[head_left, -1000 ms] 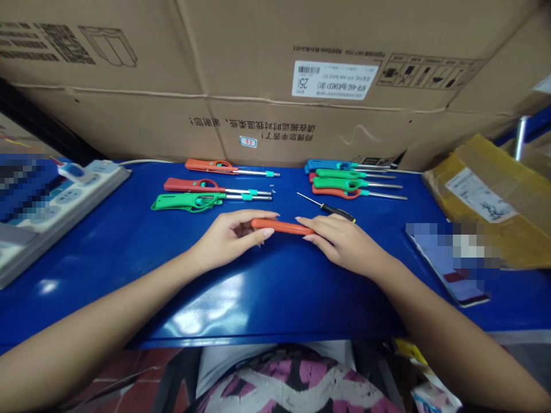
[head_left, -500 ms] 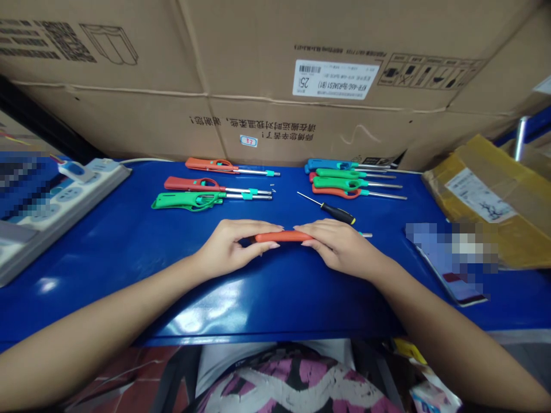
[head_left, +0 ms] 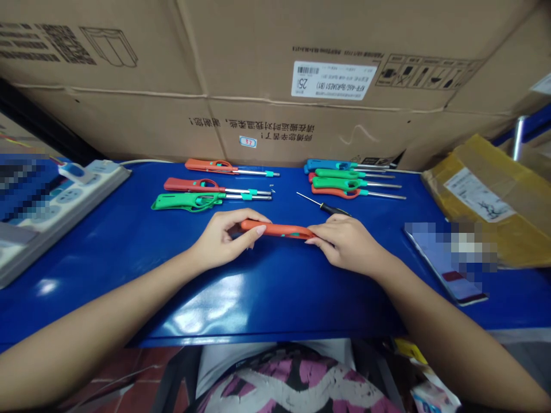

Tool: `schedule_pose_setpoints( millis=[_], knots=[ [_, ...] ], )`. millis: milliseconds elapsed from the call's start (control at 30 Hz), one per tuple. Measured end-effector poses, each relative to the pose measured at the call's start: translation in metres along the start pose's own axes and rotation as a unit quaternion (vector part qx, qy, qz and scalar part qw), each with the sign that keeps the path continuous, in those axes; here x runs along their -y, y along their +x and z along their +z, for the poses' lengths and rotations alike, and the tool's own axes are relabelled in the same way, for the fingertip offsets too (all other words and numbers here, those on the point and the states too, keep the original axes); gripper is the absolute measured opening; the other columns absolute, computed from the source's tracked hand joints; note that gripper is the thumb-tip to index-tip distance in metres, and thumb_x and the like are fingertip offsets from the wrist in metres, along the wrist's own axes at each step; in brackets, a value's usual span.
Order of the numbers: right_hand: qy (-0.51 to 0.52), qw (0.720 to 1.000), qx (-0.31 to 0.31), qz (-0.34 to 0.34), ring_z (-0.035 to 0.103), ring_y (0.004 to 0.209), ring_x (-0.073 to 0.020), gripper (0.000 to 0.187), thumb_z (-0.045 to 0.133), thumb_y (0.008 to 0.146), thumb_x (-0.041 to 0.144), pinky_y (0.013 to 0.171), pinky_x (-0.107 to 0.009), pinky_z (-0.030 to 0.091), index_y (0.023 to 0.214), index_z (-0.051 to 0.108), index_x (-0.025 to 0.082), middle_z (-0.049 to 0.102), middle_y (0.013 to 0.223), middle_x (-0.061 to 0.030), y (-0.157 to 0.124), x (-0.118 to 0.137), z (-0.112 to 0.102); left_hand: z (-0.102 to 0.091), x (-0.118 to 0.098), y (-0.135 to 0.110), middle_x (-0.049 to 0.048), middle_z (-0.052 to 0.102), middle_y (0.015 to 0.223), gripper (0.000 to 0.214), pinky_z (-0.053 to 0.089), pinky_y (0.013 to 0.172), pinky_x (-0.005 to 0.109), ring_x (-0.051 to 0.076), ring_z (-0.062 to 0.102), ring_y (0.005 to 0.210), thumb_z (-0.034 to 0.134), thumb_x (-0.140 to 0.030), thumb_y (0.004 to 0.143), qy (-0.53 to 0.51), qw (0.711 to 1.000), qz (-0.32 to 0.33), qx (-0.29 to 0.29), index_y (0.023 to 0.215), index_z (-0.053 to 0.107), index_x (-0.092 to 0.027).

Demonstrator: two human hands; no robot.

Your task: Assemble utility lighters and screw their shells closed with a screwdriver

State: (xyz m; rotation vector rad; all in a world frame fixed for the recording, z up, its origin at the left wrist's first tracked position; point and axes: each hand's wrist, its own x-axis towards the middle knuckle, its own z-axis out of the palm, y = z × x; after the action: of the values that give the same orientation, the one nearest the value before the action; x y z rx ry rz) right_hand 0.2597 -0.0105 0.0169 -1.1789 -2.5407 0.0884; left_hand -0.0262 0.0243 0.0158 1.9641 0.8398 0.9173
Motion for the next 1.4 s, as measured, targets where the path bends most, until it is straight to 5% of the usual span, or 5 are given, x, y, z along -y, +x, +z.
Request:
schedule_pose_setpoints(
  millis=[167,433,733,933,1400],
  knots=[
    [0.013,1.000,0.006,0.002,0.068,0.076,-0.0195,0.025,0.054,0.103,0.035,0.077,-0.034,0.047,0.108,0.074,0.021,0.080,0.091,-0.0048,0.003,0.002,0.001,0.004,0.000,0.000,0.0077,0.080,0.100,0.027,0.059,0.082,0.027,0.020,0.075,0.088,0.078,-0.038,0.084,0.058,0.998,0.026,0.002,0.101,0.078,-0.016],
    [0.003,0.999,-0.038,0.025,0.065,0.117,-0.0282,0.035,0.062,0.098,0.034,0.103,-0.047,0.045,0.130,0.063,0.021,0.073,0.125,-0.0099,0.000,-0.006,-0.010,-0.009,-0.005,0.005,-0.0048,0.056,0.046,0.025,0.038,0.041,0.019,0.008,0.047,0.038,0.079,-0.039,0.080,-0.088,0.985,-0.115,-0.099,0.082,0.074,-0.015],
    [-0.014,0.992,-0.086,0.095,0.061,0.124,-0.0298,0.035,0.055,0.101,0.023,0.100,-0.047,0.047,0.136,0.056,0.022,0.067,0.135,-0.0112,0.001,-0.021,-0.012,-0.021,0.003,0.015,-0.0043,0.052,0.043,0.025,0.032,0.035,0.021,0.008,0.043,0.035,0.081,-0.036,0.073,-0.180,0.958,-0.155,-0.162,0.067,0.067,-0.016],
    [-0.026,0.991,-0.113,0.067,0.067,0.097,-0.0274,0.012,0.067,0.095,0.023,0.087,-0.041,0.047,0.105,0.066,0.017,0.075,0.100,-0.0094,0.000,-0.025,-0.010,-0.021,0.003,0.015,-0.0052,0.050,0.041,0.029,0.032,0.037,0.019,0.007,0.042,0.036,0.080,-0.036,0.074,-0.182,0.959,-0.168,-0.140,0.065,0.063,-0.016],
    [-0.005,0.985,-0.141,-0.098,0.064,0.080,-0.0238,0.013,0.057,0.099,0.018,0.079,-0.041,0.051,0.104,0.066,0.012,0.074,0.087,-0.0118,0.004,0.000,0.005,0.012,-0.005,0.005,0.0034,0.066,0.055,0.038,0.036,0.038,0.018,0.007,0.047,0.041,0.080,-0.047,0.079,-0.240,0.930,-0.278,0.014,0.081,0.077,-0.010]
  ],
)
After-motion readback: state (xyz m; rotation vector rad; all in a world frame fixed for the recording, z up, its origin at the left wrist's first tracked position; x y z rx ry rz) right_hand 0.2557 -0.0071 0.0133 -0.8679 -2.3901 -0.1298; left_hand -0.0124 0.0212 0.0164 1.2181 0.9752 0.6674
